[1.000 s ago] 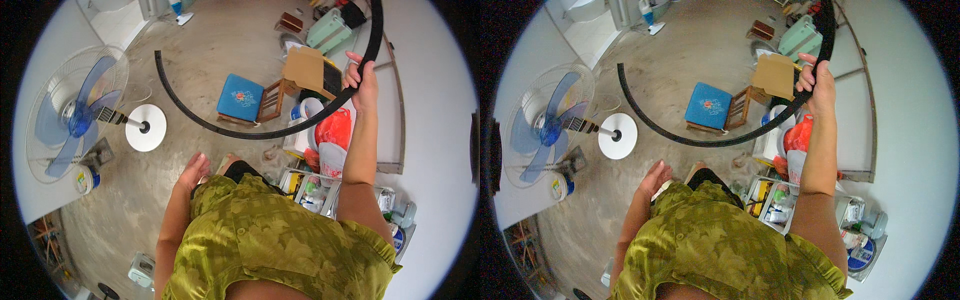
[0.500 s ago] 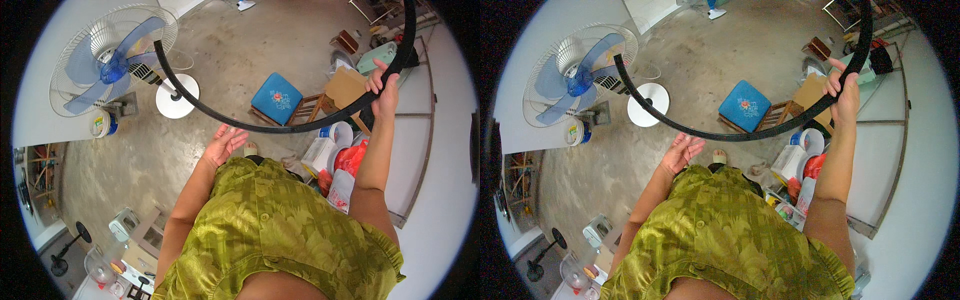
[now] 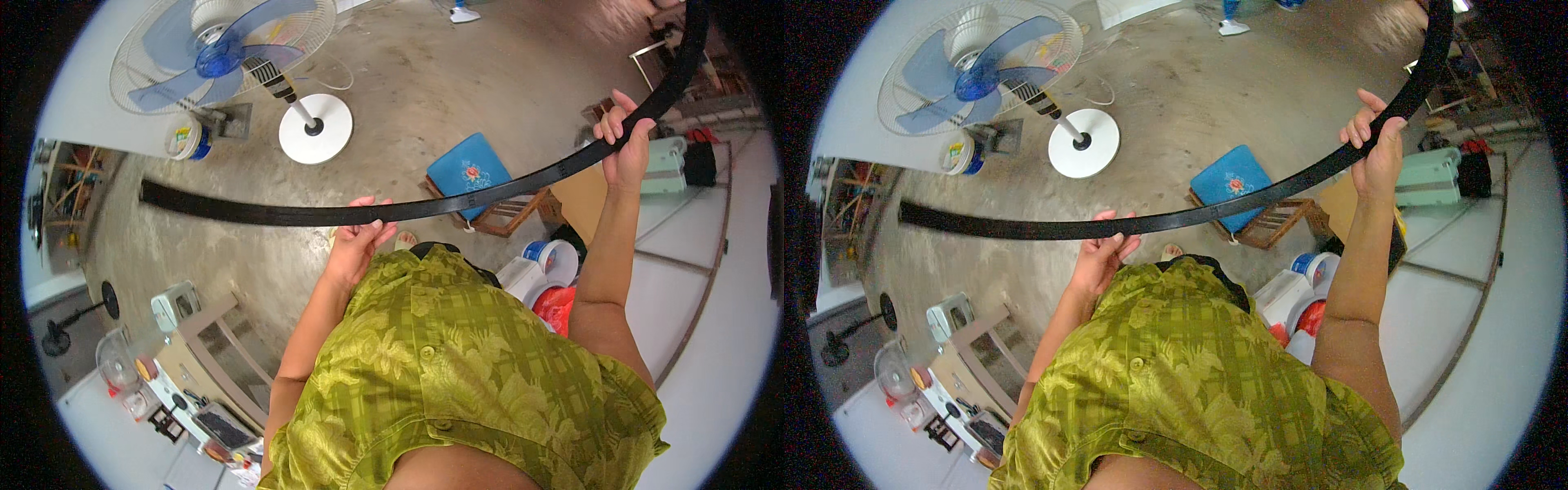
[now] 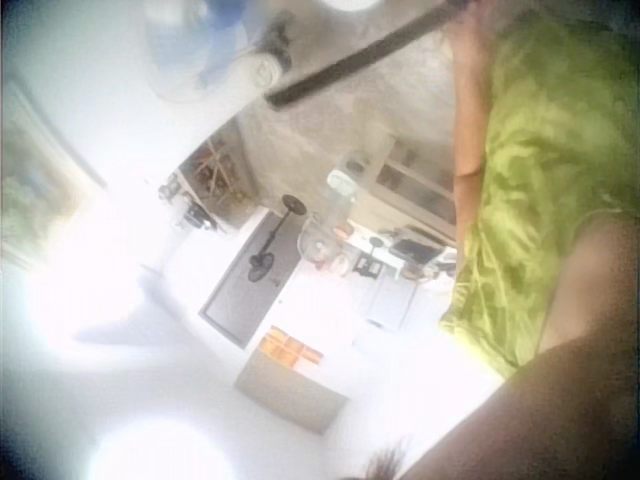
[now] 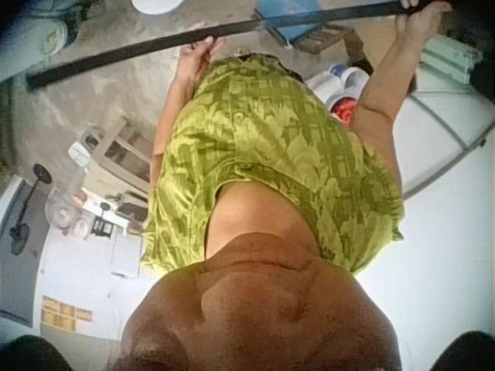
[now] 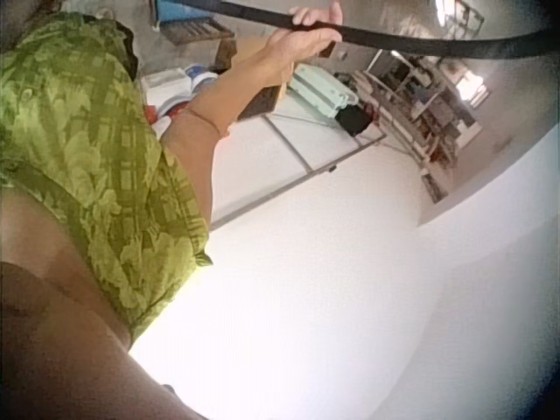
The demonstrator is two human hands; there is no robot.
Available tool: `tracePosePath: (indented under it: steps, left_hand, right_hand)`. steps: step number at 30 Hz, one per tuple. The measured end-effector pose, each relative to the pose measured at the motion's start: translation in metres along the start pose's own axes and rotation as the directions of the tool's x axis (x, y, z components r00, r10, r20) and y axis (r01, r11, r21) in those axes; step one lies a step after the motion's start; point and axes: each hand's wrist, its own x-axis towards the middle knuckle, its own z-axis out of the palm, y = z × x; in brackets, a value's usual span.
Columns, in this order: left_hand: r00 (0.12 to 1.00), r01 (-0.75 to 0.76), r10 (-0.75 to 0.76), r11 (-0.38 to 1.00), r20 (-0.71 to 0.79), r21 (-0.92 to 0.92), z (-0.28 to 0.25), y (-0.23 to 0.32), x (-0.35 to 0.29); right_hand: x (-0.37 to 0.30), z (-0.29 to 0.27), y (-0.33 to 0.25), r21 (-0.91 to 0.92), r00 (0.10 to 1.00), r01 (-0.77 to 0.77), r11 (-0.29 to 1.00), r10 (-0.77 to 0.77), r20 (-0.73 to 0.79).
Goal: The person assembles a standing fan by attaching the fan blades to the motor hub, securing them with a nut, and then attaching the front and rear protective grilles. The person handles the fan blades, grilles, and a black ring component during the process.
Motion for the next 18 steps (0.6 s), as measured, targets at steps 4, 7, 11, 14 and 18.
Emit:
tracePosePath:
  steps: [4, 7, 11, 14, 18]
  left_hand:
    - [0.994, -0.096, 0.096, 0.995, -0.044, 0.003, 0.0, 0.003, -0.023]
    - [0.981, -0.169, 0.169, 0.986, -0.092, 0.008, -0.006, 0.003, -0.04]
    - [0.958, -0.237, 0.235, 0.972, -0.162, 0.012, -0.004, 0.009, -0.062]
    - [0.941, -0.248, 0.254, 0.967, -0.226, 0.054, -0.004, 0.011, -0.071]
    - [0.904, -0.263, 0.285, 0.958, -0.319, 0.111, 0.006, 0.019, -0.096]
  right_hand:
    - [0.013, 0.007, 0.017, 0.042, 0.997, -0.016, 0.999, 0.013, 0.07]
    - [0.017, 0.018, 0.026, 0.101, 0.996, -0.043, 0.994, 0.035, 0.078]
    - [0.014, 0.032, 0.032, 0.159, 0.995, -0.079, 0.984, 0.067, 0.078]
    - [0.017, 0.027, 0.033, 0.144, 0.992, -0.044, 0.989, 0.027, 0.12]
    - [0.007, 0.052, 0.044, 0.167, 0.997, -0.049, 0.985, 0.04, 0.059]
